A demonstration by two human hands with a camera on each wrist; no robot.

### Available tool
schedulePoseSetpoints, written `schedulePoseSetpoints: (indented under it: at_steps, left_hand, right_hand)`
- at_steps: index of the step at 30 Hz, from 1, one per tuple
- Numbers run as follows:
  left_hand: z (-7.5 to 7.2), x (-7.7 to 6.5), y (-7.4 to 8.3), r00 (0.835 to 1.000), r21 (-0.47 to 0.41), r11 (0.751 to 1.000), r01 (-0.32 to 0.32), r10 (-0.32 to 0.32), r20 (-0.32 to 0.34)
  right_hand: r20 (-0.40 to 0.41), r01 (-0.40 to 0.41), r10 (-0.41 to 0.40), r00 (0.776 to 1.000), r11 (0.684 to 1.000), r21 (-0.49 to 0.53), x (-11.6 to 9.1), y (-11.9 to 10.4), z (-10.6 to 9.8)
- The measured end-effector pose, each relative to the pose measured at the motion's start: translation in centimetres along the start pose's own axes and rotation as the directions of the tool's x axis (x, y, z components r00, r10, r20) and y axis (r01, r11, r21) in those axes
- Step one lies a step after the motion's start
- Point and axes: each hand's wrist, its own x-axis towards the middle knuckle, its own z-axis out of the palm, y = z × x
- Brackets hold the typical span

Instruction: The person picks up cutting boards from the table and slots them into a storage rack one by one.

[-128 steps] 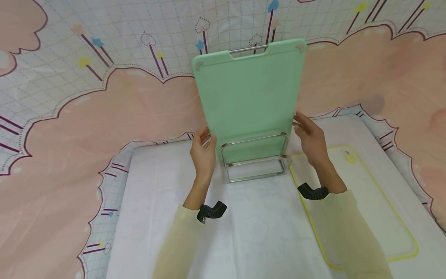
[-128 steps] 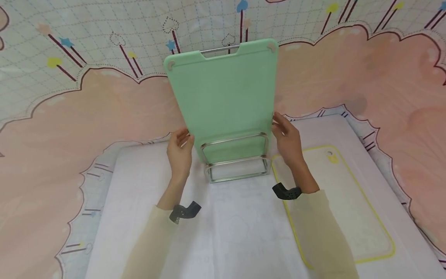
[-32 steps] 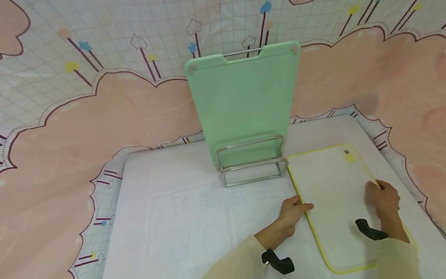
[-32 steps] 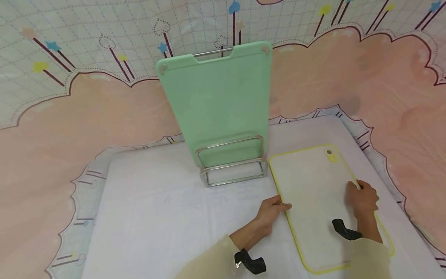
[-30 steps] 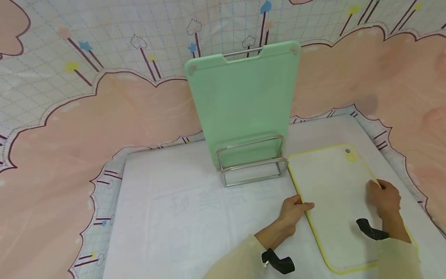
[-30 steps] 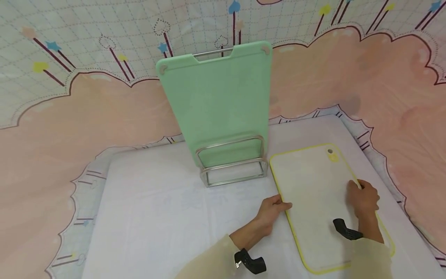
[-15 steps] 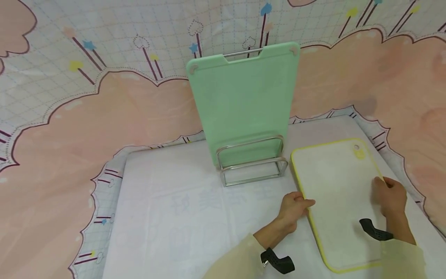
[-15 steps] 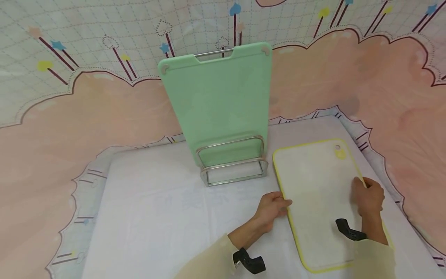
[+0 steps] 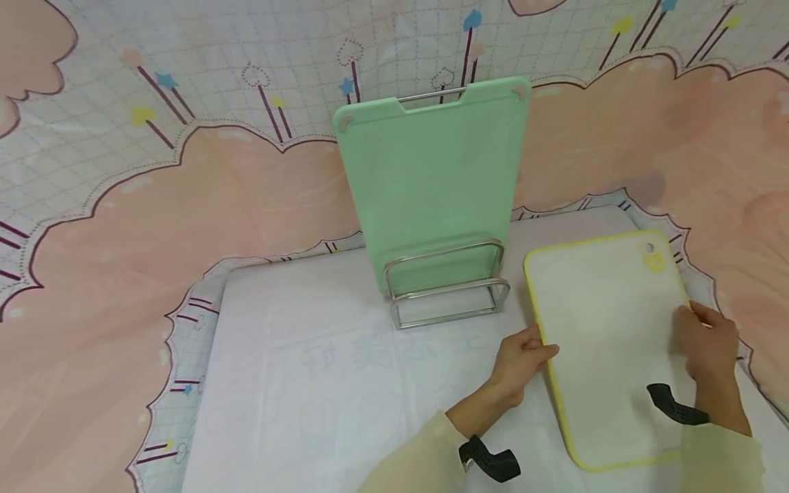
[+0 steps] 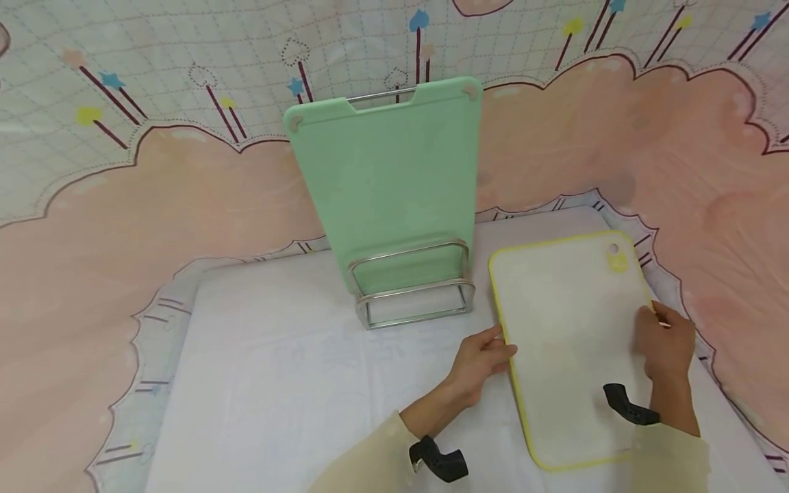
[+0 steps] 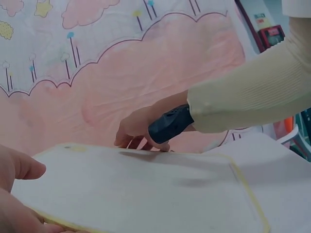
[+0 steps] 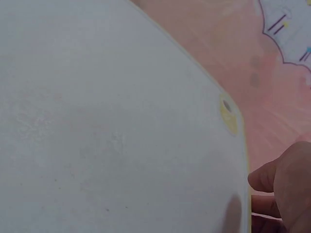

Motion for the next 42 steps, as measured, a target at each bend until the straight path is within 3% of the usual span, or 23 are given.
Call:
schedulePoseSetpoints:
  at_steps: [5,9,12,18,24,29,34,37,40,42]
  left_hand:
    - [0.0,0.0,0.8,0.999,0.014,0.999,-0.036,0.036,0.02]
    - [-0.1,0.0,1.2,0.996,0.034,0.997,-0.063,0.06,0.062]
    - [0.0,0.2,1.7,0.99,0.07,0.992,-0.108,0.1,0.1]
    - [-0.1,0.5,2.8,0.972,0.201,0.955,-0.216,0.192,0.133]
    - [-0.6,0.8,3.7,0.951,0.294,0.908,-0.299,0.257,0.174]
    - [-0.7,1.1,4.2,0.942,0.318,0.891,-0.325,0.274,0.197]
    - [-0.9,1.2,4.4,0.934,0.32,0.882,-0.346,0.291,0.208]
    - [-1.0,1.1,4.5,0.929,0.317,0.878,-0.358,0.299,0.22]
    - [-1.2,1.0,4.7,0.916,0.321,0.865,-0.386,0.317,0.247]
    - [-1.2,0.9,4.8,0.9,0.325,0.848,-0.418,0.339,0.273]
  right_hand:
    - [-0.014,-0.019,0.02,1.0,1.0,0.023,-0.4,-0.9,-0.8]
    - [-0.059,-0.049,0.049,0.997,0.999,-0.011,-0.6,-1.4,-1.0]
    - [-0.115,-0.078,0.082,0.99,0.996,0.034,-0.8,-1.8,-1.1]
    - [-0.17,-0.033,0.082,0.982,0.962,0.272,-1.8,-2.8,-1.5]
    - [-0.201,0.0,0.087,0.976,0.919,0.394,-2.3,-3.9,-1.7]
    - [-0.22,0.035,0.085,0.972,0.871,0.491,-1.7,-4.2,-1.9]
    - [-0.258,0.116,0.024,0.966,0.851,0.512,-1.5,-4.2,-1.8]
    - [-0.257,0.121,0.007,0.967,0.871,0.477,-1.9,-4.5,-1.8]
    - [-0.243,0.099,0.026,0.97,0.867,0.489,-2.5,-5.0,-1.8]
    - [-0.248,0.11,0.027,0.968,0.847,0.521,-2.8,-5.3,-1.8]
